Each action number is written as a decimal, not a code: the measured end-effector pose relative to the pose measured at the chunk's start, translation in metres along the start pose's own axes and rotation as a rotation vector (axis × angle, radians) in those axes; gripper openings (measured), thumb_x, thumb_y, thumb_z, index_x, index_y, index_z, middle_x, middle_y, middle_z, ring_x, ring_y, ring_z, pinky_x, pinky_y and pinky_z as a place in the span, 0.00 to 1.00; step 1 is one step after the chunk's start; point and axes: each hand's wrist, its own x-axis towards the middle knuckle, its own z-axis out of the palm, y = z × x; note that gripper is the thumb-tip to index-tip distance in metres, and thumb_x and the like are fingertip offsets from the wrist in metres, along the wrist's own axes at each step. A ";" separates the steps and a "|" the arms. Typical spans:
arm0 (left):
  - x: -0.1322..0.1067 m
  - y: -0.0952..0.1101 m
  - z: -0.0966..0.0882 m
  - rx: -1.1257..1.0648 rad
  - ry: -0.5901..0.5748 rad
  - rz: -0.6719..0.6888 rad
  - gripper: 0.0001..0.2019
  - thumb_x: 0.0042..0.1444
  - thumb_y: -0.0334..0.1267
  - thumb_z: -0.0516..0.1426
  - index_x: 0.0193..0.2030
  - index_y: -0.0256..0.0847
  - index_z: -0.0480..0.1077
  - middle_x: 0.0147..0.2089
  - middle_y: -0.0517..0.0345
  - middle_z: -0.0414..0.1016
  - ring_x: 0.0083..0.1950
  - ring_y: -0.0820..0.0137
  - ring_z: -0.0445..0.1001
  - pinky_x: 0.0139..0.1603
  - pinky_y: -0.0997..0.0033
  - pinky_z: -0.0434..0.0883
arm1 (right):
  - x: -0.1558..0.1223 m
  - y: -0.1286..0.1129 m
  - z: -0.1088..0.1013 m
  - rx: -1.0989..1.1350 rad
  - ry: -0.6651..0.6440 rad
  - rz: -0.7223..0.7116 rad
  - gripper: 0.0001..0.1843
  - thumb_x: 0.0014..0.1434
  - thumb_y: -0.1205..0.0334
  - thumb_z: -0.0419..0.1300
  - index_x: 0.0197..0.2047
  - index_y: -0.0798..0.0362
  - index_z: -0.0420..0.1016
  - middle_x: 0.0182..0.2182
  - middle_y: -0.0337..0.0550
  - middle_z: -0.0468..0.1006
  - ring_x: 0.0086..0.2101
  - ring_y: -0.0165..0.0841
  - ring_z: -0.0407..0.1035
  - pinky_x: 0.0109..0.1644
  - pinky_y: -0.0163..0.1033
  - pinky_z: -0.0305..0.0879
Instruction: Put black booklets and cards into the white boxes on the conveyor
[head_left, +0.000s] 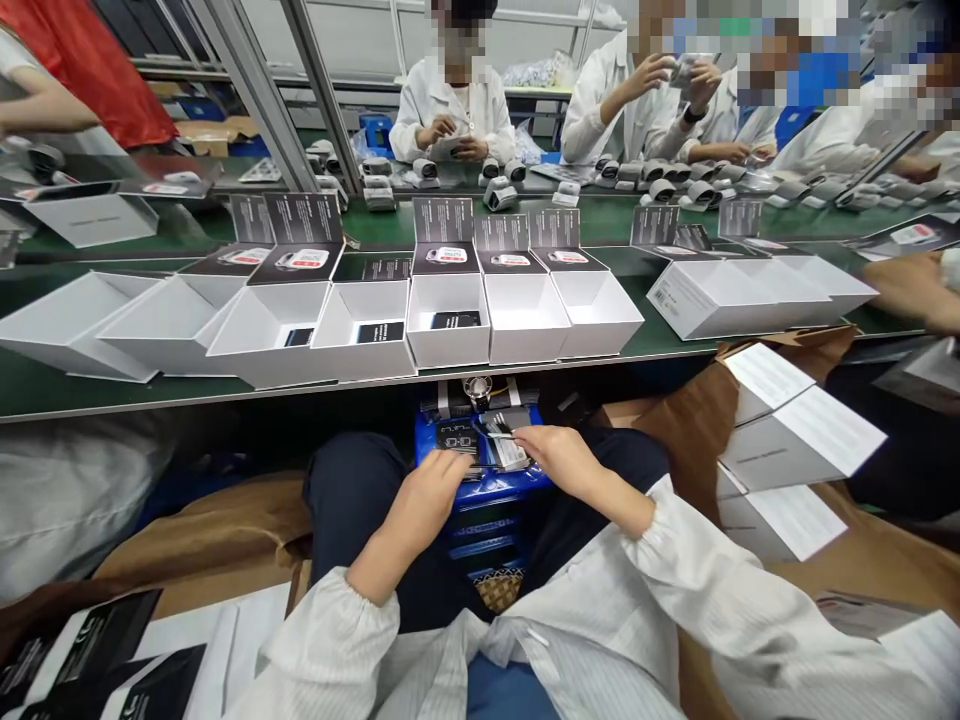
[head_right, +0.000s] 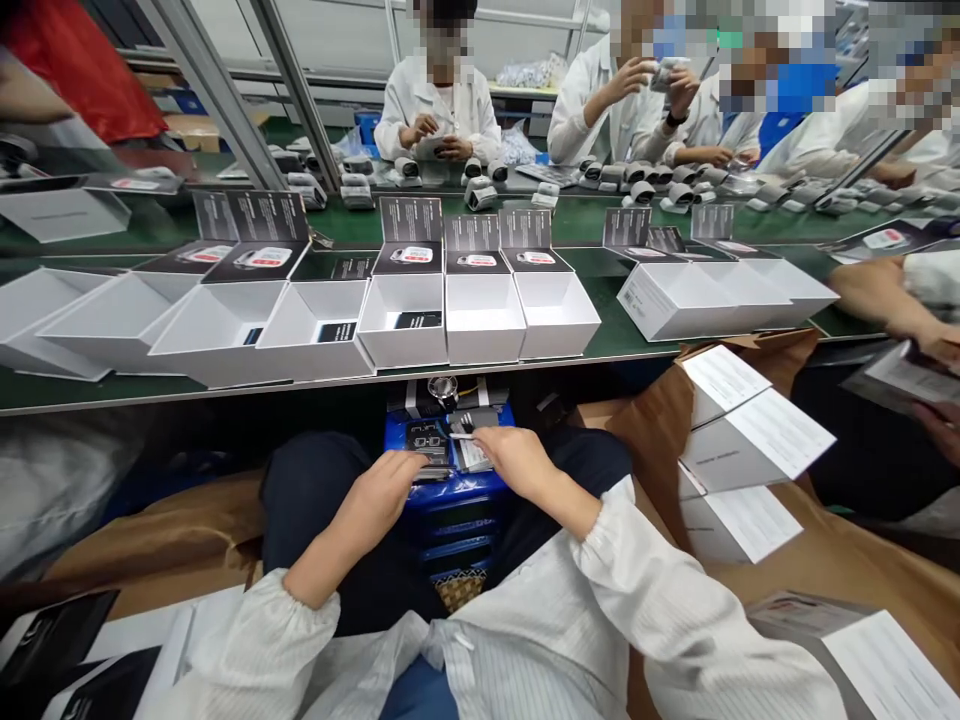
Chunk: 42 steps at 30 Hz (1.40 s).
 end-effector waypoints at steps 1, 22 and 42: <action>0.007 0.008 -0.011 -0.012 0.078 0.058 0.17 0.64 0.24 0.46 0.54 0.41 0.68 0.46 0.52 0.75 0.47 0.65 0.73 0.45 0.66 0.76 | -0.005 -0.009 -0.014 0.054 0.046 -0.047 0.12 0.72 0.63 0.51 0.48 0.51 0.76 0.39 0.43 0.82 0.38 0.33 0.77 0.41 0.34 0.69; 0.008 -0.028 0.063 0.167 -0.639 -0.213 0.37 0.54 0.18 0.47 0.72 0.37 0.53 0.75 0.38 0.47 0.75 0.47 0.45 0.67 0.41 0.61 | 0.024 0.015 0.002 -0.352 0.124 -0.411 0.13 0.64 0.56 0.64 0.44 0.58 0.78 0.47 0.53 0.80 0.49 0.44 0.71 0.57 0.51 0.63; 0.031 0.033 -0.028 -0.062 0.397 0.196 0.12 0.65 0.28 0.52 0.53 0.40 0.67 0.43 0.54 0.77 0.44 0.68 0.76 0.46 0.69 0.76 | -0.018 -0.034 -0.045 0.080 0.163 -0.224 0.14 0.73 0.62 0.49 0.52 0.53 0.75 0.42 0.45 0.82 0.41 0.33 0.76 0.46 0.36 0.70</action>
